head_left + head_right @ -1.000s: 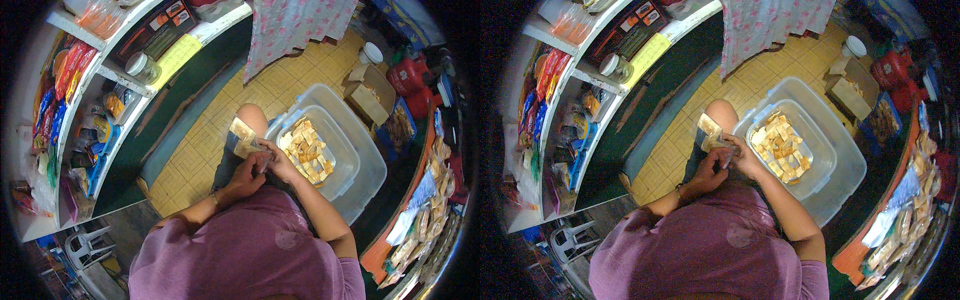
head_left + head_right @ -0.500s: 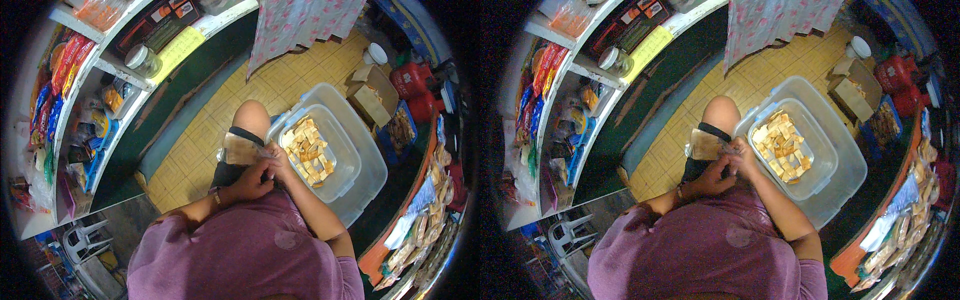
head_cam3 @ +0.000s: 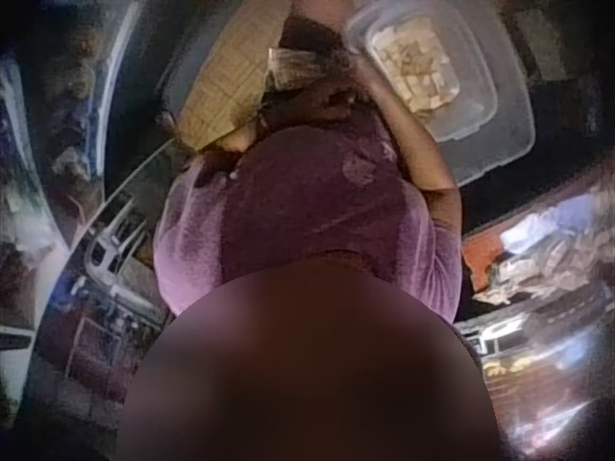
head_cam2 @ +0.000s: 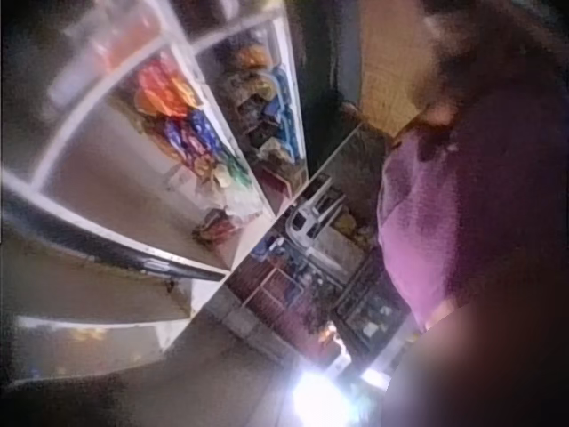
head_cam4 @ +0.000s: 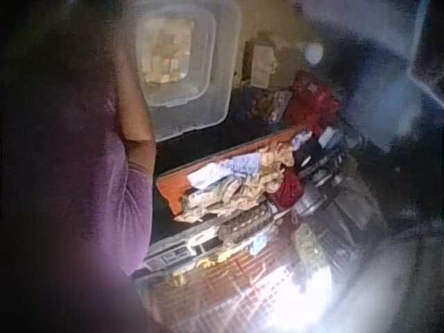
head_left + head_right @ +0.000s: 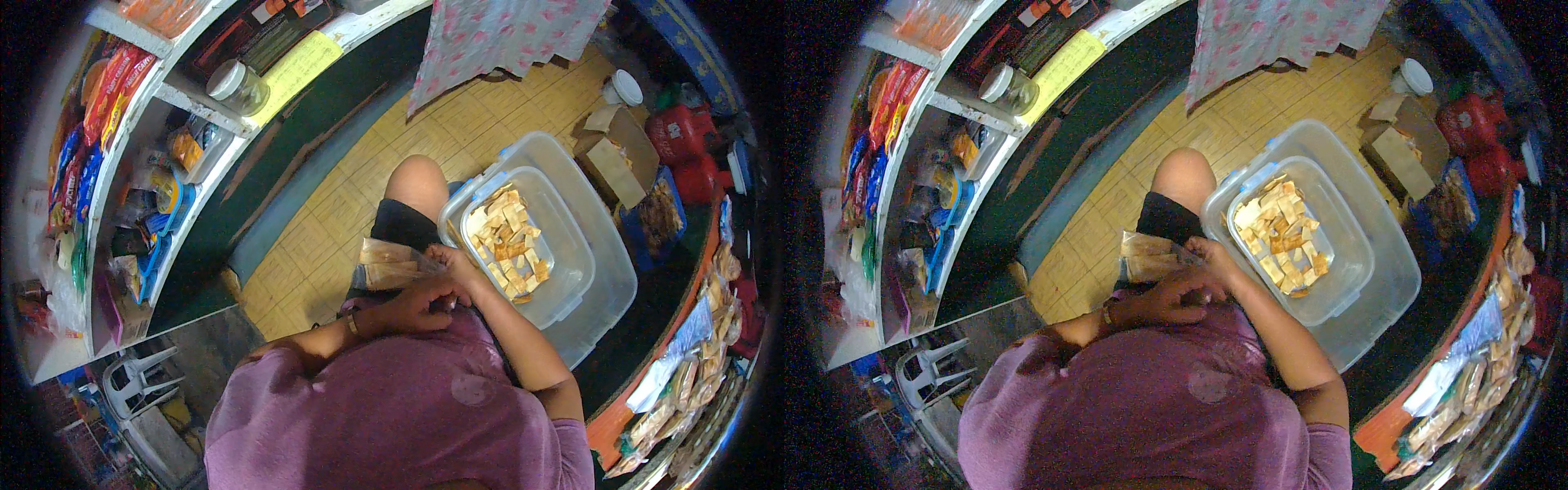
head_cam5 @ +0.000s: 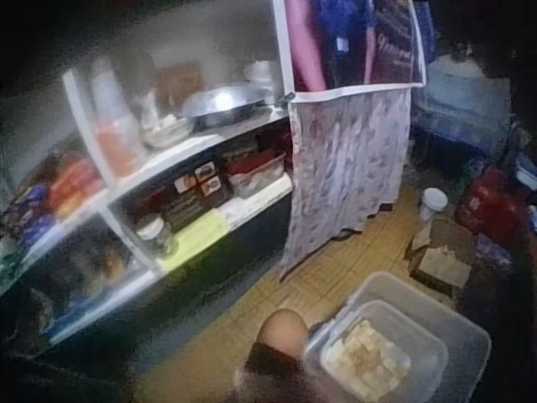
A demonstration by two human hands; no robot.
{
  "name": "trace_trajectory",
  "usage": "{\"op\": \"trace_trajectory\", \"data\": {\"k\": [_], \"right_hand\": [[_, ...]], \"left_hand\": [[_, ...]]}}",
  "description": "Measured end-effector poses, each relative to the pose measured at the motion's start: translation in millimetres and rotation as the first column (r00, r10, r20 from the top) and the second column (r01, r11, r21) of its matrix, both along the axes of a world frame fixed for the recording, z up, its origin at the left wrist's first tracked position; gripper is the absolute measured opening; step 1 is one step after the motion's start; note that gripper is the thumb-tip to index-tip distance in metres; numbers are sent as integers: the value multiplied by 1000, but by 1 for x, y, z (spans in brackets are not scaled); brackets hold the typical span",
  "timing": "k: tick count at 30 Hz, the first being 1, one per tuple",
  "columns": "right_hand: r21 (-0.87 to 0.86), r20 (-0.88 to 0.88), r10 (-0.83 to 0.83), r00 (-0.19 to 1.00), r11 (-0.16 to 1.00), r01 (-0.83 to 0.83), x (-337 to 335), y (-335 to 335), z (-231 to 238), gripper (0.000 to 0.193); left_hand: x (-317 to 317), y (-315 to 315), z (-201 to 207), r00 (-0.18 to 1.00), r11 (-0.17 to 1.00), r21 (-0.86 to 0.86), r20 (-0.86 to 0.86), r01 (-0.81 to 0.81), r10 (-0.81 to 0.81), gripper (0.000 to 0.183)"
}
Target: The person sits on the floor and repeatedly picks rectangular snack pieces from a clear plastic container, places them into small clear plastic bags, and seals each bag. The person continues this one-at-a-time packaging process throughout the clip.
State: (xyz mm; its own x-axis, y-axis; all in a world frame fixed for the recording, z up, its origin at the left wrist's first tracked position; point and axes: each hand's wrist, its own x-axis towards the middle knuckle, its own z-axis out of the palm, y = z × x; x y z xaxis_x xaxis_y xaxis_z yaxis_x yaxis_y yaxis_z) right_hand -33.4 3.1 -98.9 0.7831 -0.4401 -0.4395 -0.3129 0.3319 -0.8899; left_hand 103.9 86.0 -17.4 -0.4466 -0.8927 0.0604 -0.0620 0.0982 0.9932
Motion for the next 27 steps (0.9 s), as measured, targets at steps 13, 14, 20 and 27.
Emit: {"op": "trace_trajectory", "data": {"k": [13, 14, 20, 27], "right_hand": [[680, 10, -210, 978, 719, 148, -7, 1, 22, 25], [713, 5, -199, 980, 688, 137, -7, 1, 22, 26], [801, -70, -271, 960, 558, 216, -2, 0, 27, 26], [-92, -133, 76, 988, 992, -89, -5, 2, 26, 32]], "left_hand": [[98, -1, -17, 689, 453, 559, 334, -694, 644, 31], [99, 1, -19, 766, 520, 598, 277, -610, 581, 30], [81, -27, -36, 783, 653, 466, 161, -597, 601, 21], [83, -51, -42, 847, 748, 411, 137, -521, 514, 19]]}}
